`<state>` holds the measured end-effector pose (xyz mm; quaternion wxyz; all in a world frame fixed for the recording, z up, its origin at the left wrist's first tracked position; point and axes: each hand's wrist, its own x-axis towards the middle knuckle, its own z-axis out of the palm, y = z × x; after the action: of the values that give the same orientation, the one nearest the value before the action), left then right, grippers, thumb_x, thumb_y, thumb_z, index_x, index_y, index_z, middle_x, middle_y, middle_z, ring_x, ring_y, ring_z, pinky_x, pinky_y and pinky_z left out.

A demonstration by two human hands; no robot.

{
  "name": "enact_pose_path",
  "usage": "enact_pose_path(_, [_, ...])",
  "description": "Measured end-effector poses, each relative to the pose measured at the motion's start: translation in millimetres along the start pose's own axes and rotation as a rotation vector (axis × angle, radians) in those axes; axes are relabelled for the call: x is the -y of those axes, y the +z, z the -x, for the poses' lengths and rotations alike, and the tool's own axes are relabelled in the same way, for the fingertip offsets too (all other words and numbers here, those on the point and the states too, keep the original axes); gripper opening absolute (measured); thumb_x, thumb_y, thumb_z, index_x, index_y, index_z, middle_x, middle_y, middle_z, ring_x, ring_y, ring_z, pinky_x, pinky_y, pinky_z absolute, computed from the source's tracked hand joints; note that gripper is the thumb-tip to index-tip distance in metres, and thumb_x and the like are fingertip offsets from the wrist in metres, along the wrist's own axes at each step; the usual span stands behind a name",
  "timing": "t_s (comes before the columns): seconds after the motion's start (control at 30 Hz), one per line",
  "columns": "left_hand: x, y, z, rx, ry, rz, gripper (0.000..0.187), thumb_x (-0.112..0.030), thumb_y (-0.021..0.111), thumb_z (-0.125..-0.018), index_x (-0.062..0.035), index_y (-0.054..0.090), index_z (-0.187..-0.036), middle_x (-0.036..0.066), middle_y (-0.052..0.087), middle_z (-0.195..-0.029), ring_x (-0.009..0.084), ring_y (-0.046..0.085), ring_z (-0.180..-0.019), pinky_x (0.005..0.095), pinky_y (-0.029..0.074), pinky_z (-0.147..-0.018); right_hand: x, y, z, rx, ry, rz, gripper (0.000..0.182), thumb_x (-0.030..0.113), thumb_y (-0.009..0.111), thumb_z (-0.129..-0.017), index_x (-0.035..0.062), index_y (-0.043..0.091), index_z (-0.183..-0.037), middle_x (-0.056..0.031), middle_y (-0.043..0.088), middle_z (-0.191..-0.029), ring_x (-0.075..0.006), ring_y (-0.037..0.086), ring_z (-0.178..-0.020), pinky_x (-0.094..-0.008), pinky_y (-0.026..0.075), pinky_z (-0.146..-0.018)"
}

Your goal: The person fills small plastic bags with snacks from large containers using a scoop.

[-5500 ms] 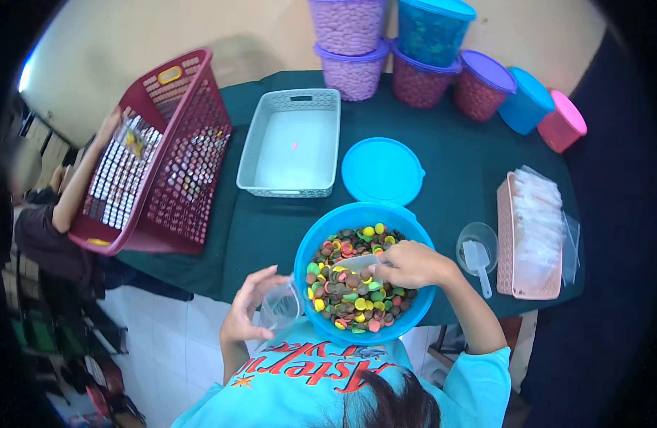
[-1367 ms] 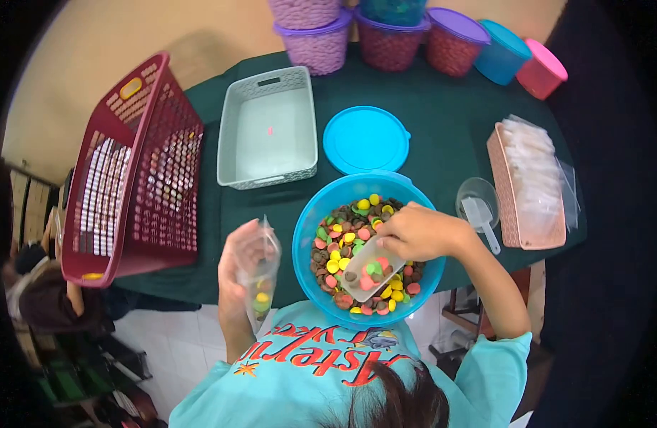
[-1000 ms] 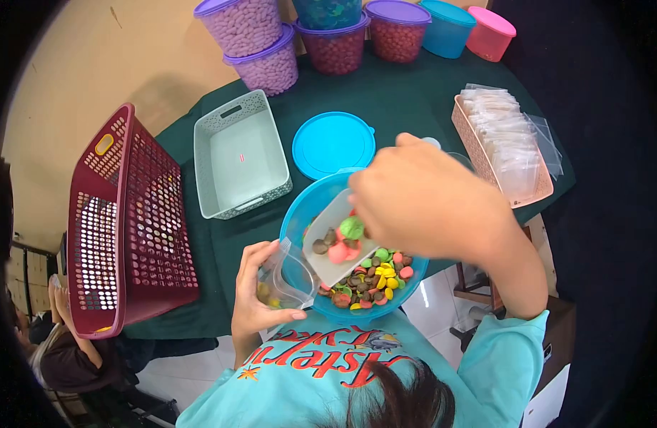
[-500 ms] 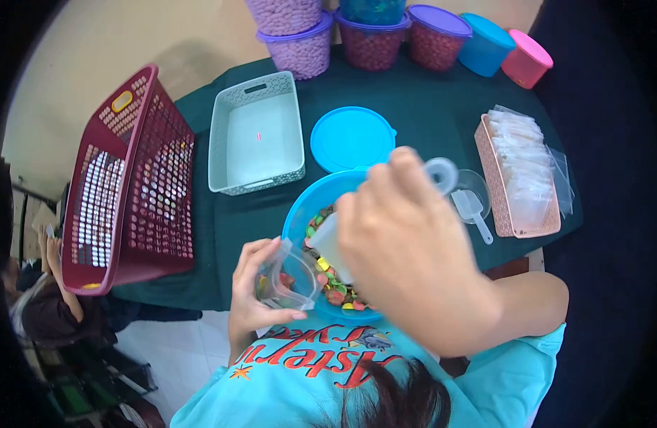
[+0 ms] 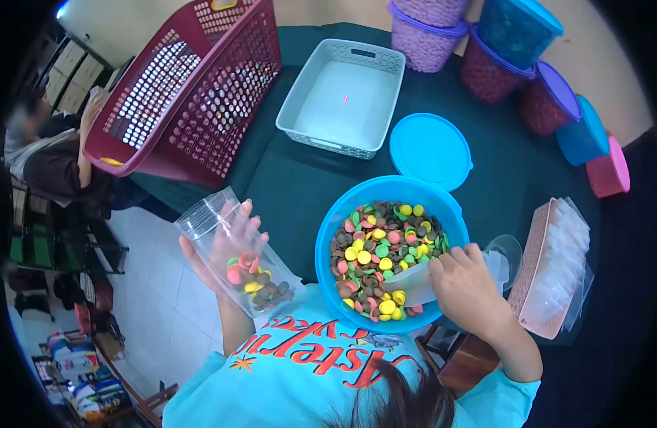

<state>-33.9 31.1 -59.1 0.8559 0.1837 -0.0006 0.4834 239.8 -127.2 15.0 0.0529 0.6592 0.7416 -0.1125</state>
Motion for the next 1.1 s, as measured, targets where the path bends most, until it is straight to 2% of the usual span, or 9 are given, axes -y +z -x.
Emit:
enact_pose_path(0.03, [2, -2, 3, 0.005, -0.021, 0.098, 0.095, -0.073, 0.031, -0.072, 0.0028, 0.025, -0.129, 0.027, 0.027, -0.131, 0.0371, 0.039, -0.113, 0.0482, 0.032, -0.093, 0, 1, -3, 0.003, -0.015, 0.002, 0.008, 0.01, 0.053, -0.076, 0.0025, 0.052, -0.075, -0.0092, 0.054, -0.068, -0.0235, 0.052, -0.076, -0.0372, 0.035, -0.073])
enact_pose_path(0.33, [6, -3, 22, 0.027, 0.02, -0.018, 0.088, -0.071, 0.027, -0.075, -0.003, 0.027, -0.131, 0.024, 0.025, -0.133, 0.0414, 0.038, -0.112, 0.0575, 0.029, -0.09, -1, 14, -30, 0.007, -0.042, -0.287, 0.013, 0.011, 0.048, -0.08, 0.0006, 0.05, -0.072, -0.0156, 0.052, -0.068, -0.0299, 0.05, -0.07, -0.0388, 0.035, -0.066])
enact_pose_path(0.5, [7, -2, 18, -0.01, -0.012, -0.026, 0.083, -0.067, 0.032, -0.076, -0.005, 0.026, -0.13, 0.021, 0.03, -0.13, 0.0394, 0.043, -0.107, 0.059, 0.032, -0.087, 4, 38, -38, -0.03, 0.025, -0.513, 0.016, 0.011, 0.047, -0.081, -0.0029, 0.05, -0.074, -0.0198, 0.054, -0.066, -0.0354, 0.054, -0.067, -0.0451, 0.039, -0.061])
enact_pose_path(0.83, [11, -4, -16, -0.009, -0.158, -0.115, 0.084, -0.068, 0.033, -0.075, -0.002, 0.03, -0.127, 0.023, 0.033, -0.127, 0.0322, 0.049, -0.096, 0.044, 0.042, -0.079, 7, 37, -44, -0.046, 0.122, -0.644, 0.019, 0.014, 0.043, -0.083, -0.004, 0.047, -0.077, -0.0212, 0.05, -0.064, -0.0379, 0.051, -0.064, -0.0445, 0.039, -0.062])
enact_pose_path(0.9, [9, -3, -23, 0.03, -0.184, -0.169, 0.087, -0.069, 0.033, -0.074, -0.0009, 0.029, -0.127, 0.024, 0.032, -0.127, 0.0311, 0.048, -0.097, 0.0408, 0.043, -0.079, 10, 24, -40, -0.185, 0.17, -0.65, 0.021, 0.014, 0.043, -0.082, -0.0036, 0.05, -0.072, -0.0218, 0.052, -0.062, -0.038, 0.053, -0.062, -0.0454, 0.04, -0.061])
enact_pose_path(0.97, [4, 4, -31, 0.129, -0.153, -0.697, 0.086, -0.062, 0.049, -0.072, -0.0002, 0.027, -0.128, 0.022, 0.035, -0.126, 0.0266, 0.048, -0.099, 0.0374, 0.042, -0.08, 8, 14, -35, -0.215, 0.222, -0.626, 0.021, 0.015, 0.043, -0.082, -0.0028, 0.051, -0.073, -0.0207, 0.052, -0.063, -0.0375, 0.053, -0.063, -0.0454, 0.04, -0.061])
enact_pose_path(1.0, [6, 5, -33, 0.085, -0.229, -0.598, 0.092, -0.047, 0.071, -0.063, 0.0005, 0.027, -0.128, 0.02, 0.038, -0.125, 0.0234, 0.047, -0.102, 0.0334, 0.041, -0.081, 8, 8, -31, -0.224, 0.272, -0.572, 0.022, 0.015, 0.043, -0.082, -0.0026, 0.052, -0.073, -0.0205, 0.052, -0.063, -0.0371, 0.052, -0.064, -0.0454, 0.04, -0.062])
enact_pose_path(1.03, [7, 7, -38, 0.108, -0.252, -0.592, 0.092, -0.047, 0.071, -0.063, 0.0005, 0.027, -0.128, 0.02, 0.038, -0.125, 0.0234, 0.047, -0.102, 0.0334, 0.041, -0.081, 8, 2, -27, -0.232, 0.322, -0.517, 0.022, 0.016, 0.043, -0.082, -0.0024, 0.052, -0.073, -0.0202, 0.052, -0.063, -0.0367, 0.052, -0.065, -0.0454, 0.039, -0.063])
enact_pose_path(1.1, [12, 10, -46, 0.28, -0.226, -0.832, 0.102, -0.036, 0.082, -0.05, -0.0006, 0.027, -0.128, 0.018, 0.042, -0.123, 0.0222, 0.045, -0.107, 0.0318, 0.041, -0.082, 9, -11, -17, -0.299, 0.38, -0.486, 0.022, 0.016, 0.043, -0.082, -0.0014, 0.053, -0.072, -0.0195, 0.052, -0.063, -0.0361, 0.052, -0.066, -0.0444, 0.038, -0.064])
